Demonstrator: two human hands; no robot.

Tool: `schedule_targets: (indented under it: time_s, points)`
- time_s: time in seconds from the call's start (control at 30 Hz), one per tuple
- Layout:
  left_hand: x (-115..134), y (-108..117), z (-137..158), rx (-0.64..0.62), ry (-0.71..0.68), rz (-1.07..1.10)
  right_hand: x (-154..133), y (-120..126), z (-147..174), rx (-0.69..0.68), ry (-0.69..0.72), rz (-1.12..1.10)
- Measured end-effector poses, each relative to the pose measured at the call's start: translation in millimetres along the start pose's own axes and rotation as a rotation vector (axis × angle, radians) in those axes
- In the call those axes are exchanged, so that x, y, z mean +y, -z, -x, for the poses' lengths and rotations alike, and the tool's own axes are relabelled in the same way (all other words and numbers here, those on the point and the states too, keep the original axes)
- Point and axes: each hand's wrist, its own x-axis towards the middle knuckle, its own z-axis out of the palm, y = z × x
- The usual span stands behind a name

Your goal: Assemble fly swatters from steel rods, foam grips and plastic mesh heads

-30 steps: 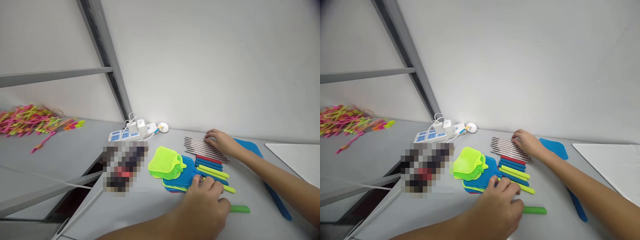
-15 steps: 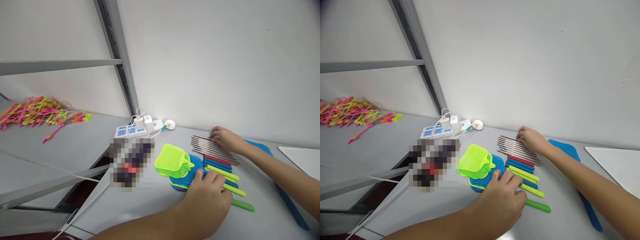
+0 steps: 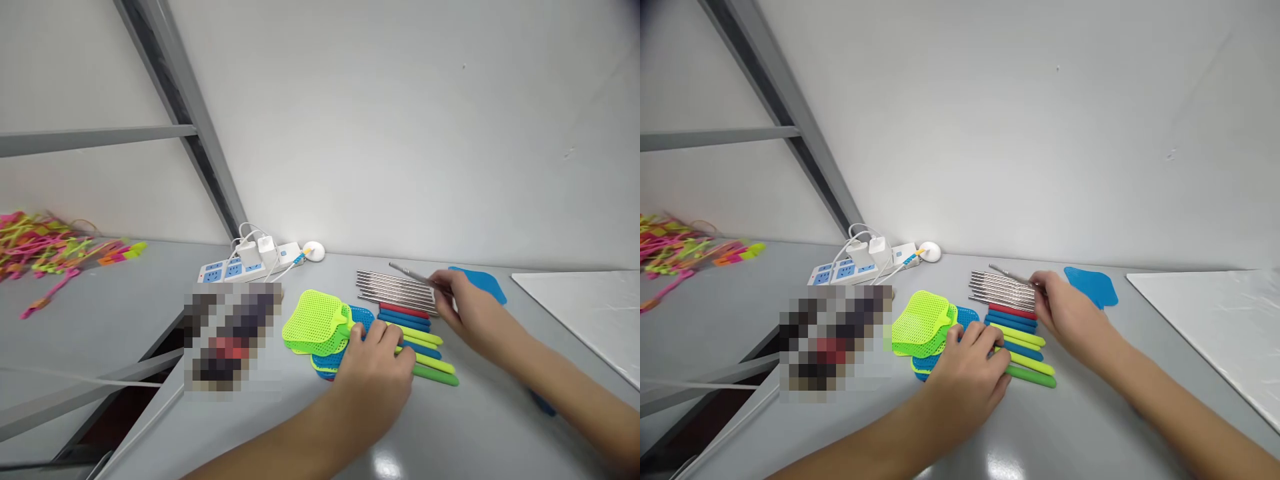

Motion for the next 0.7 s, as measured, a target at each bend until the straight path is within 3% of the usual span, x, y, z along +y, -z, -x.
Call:
schedule_targets:
  time_s: [0.13, 0.33, 0.43, 0.6, 0.7]
  points:
    - [1.4, 2.6, -1.7, -0.03, 0.033, 0.02, 1.6, -8.1, 34.3, -0.124, 0.111, 0.093]
    - [2.6, 5.9, -5.3, -0.099, 0.068, 0.03, 10.4, -17.6, 39.2, -0.216, 0.219, 0.151]
    - [1.6, 8.9, -6.4, -0.087, 0.044, 0.061, 12.1, -15.7, 39.2, -0.161, 0.191, 0.088]
    - [-1.0, 18.6, -7.5, 0.023, 0.054, 0.28, 10.9, -1.5, 44.3, 0.051, 0.12, -0.141]
    - [-2.0, 21.9, -7.9, 0.113, 0.104, 0.493, 3.2, 4.7, 52.0, 0.102, 0.211, -0.238]
